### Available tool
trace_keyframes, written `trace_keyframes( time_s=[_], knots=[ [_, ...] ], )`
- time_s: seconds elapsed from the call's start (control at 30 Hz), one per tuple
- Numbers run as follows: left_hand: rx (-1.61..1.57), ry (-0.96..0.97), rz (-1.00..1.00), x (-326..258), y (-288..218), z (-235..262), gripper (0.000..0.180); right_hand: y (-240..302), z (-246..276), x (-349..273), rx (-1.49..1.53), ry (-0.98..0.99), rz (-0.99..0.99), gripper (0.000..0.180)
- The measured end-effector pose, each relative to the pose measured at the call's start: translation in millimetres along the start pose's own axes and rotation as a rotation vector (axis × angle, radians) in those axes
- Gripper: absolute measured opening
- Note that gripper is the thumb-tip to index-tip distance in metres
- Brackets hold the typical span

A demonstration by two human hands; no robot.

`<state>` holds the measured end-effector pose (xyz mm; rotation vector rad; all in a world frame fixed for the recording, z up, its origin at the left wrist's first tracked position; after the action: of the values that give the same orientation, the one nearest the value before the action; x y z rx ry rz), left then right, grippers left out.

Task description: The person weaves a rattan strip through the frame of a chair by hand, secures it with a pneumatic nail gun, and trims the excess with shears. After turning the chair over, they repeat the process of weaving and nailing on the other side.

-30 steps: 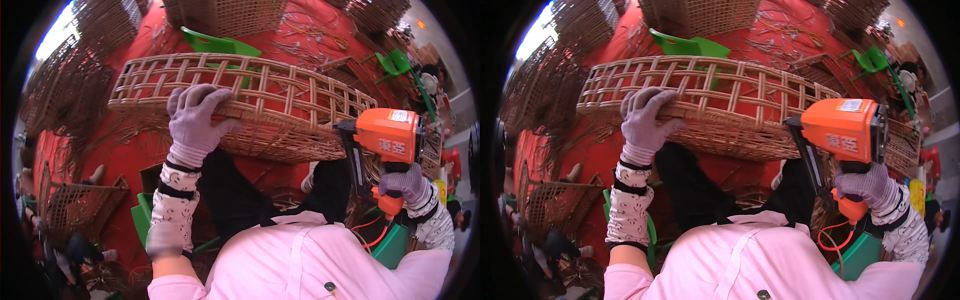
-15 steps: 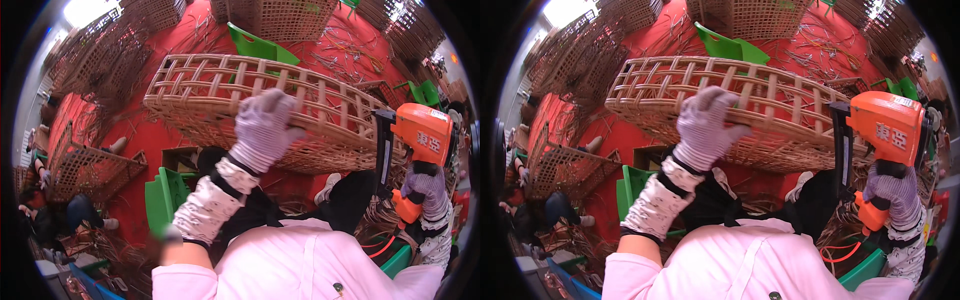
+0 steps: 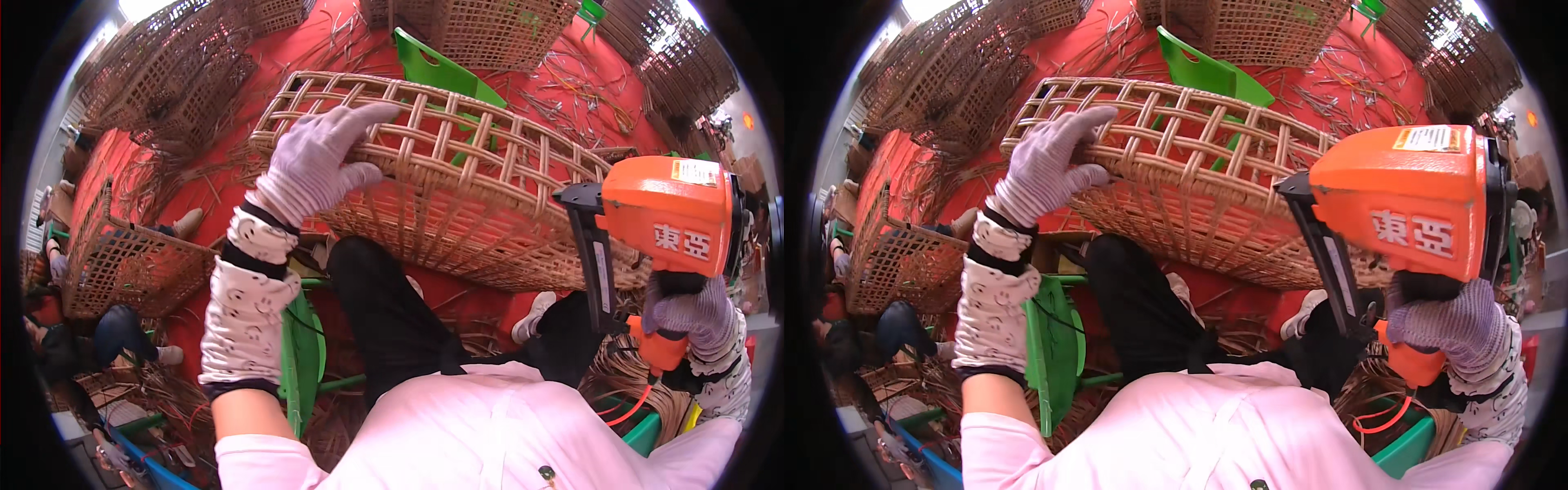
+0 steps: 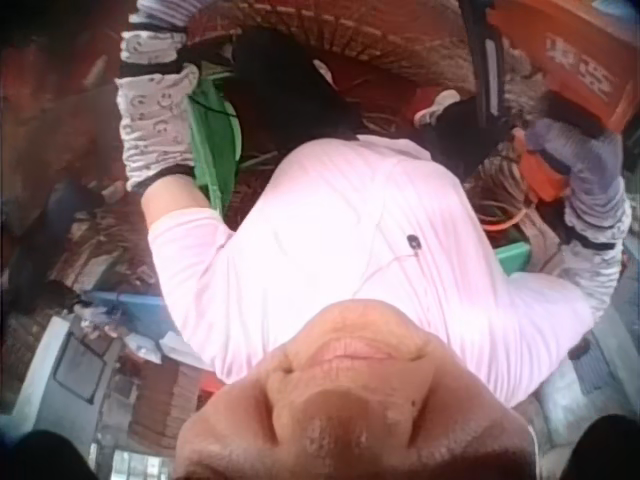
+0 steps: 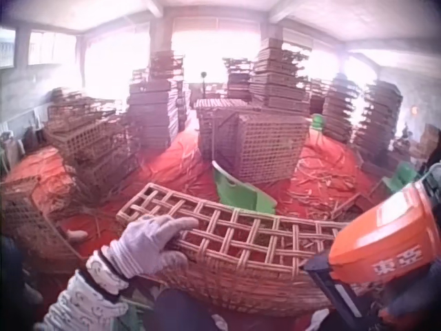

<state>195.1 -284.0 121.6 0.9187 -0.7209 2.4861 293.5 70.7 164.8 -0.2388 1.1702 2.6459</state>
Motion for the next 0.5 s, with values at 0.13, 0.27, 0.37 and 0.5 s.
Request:
trace_keyframes(
  time_s=[0.13,0.27,0.37,0.5],
  knots=[
    [-0.024,0.334,-0.224,-2.0,-22.9,-12.8,0.059,7.7,-26.4,12.8,0.002,0.018,-0.002,0.033],
    [-0.108,0.55,-0.279,-1.1,-32.5,-29.7,0.057,23.7,-29.8,24.3,0.084,0.031,-0.04,0.032],
    [-0.185,0.653,-0.245,-2.9,-34.3,-27.1,0.054,44.3,-36.2,25.8,0.019,0.088,-0.03,0.031],
    [-0.105,0.749,-0.289,-14.0,-44.0,-26.6,0.052,58.3,-63.4,26.0,-0.075,0.166,-0.014,0.03]
  ],
)
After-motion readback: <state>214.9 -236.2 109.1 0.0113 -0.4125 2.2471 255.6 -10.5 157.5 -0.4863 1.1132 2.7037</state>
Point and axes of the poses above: each hand's wrist, its own x-axis towards the middle knuckle, its own z-axis out of the back of the hand, y = z × x, the point moved 9 cm from there along x, towards the middle knuckle, and after that the axes turned 14 degrees about -y, right-handed, at the moved point
